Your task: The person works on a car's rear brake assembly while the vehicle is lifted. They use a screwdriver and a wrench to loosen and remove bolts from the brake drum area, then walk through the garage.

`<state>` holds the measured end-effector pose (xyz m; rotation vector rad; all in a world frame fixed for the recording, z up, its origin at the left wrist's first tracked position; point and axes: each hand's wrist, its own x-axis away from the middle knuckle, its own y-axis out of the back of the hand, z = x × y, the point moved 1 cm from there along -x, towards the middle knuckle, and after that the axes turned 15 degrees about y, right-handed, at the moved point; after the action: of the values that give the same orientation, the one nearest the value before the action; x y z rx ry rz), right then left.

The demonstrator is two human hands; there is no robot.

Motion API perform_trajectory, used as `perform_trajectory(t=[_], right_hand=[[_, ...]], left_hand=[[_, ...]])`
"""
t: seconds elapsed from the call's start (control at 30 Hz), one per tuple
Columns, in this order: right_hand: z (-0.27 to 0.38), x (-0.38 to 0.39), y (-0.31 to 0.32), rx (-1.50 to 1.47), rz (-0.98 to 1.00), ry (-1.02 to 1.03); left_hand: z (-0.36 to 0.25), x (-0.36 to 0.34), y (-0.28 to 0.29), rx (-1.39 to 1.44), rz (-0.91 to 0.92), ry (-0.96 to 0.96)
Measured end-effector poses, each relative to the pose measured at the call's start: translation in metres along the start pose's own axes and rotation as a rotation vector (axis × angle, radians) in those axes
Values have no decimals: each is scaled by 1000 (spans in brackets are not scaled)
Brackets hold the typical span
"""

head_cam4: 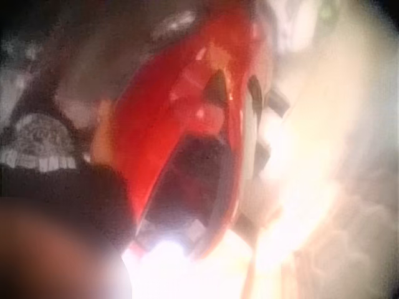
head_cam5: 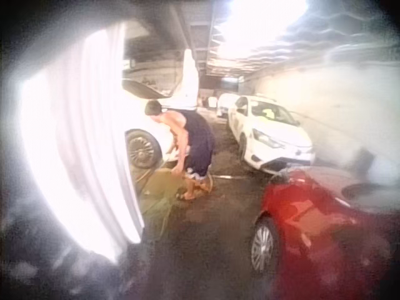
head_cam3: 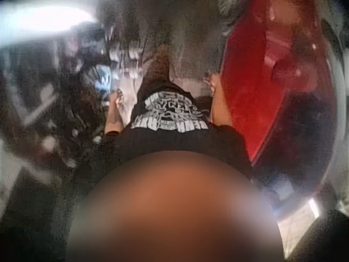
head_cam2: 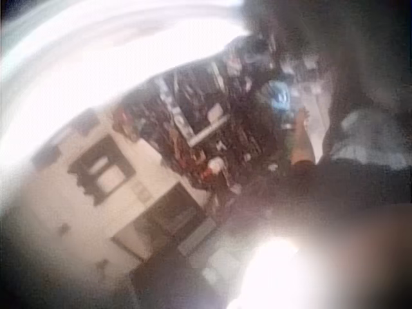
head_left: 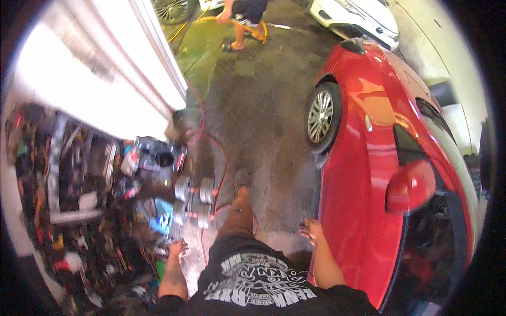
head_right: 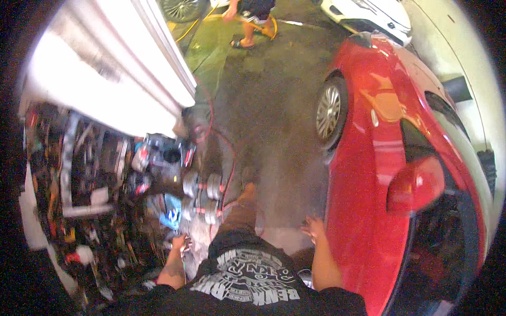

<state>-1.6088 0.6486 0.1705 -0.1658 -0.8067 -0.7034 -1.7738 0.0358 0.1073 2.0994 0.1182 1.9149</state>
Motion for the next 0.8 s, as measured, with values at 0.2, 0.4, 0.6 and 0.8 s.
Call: perform_trajectory(t=[0.2,0.4,0.6,0.8], right_hand=[[132,-73,-7,-46,-71,-82],[252,-164,-25,-224,-233,-9],[331,-296,-33,-460,-435,24],[446,-444,-27,-480,-537,-60]], left_hand=[[-271,92,-106,-166,81,-361],[-546,220,-235,-622,-43,-888],[-718,317,-404,-701,130,-1137],[-839,371,-531,-825,231,-1140]])
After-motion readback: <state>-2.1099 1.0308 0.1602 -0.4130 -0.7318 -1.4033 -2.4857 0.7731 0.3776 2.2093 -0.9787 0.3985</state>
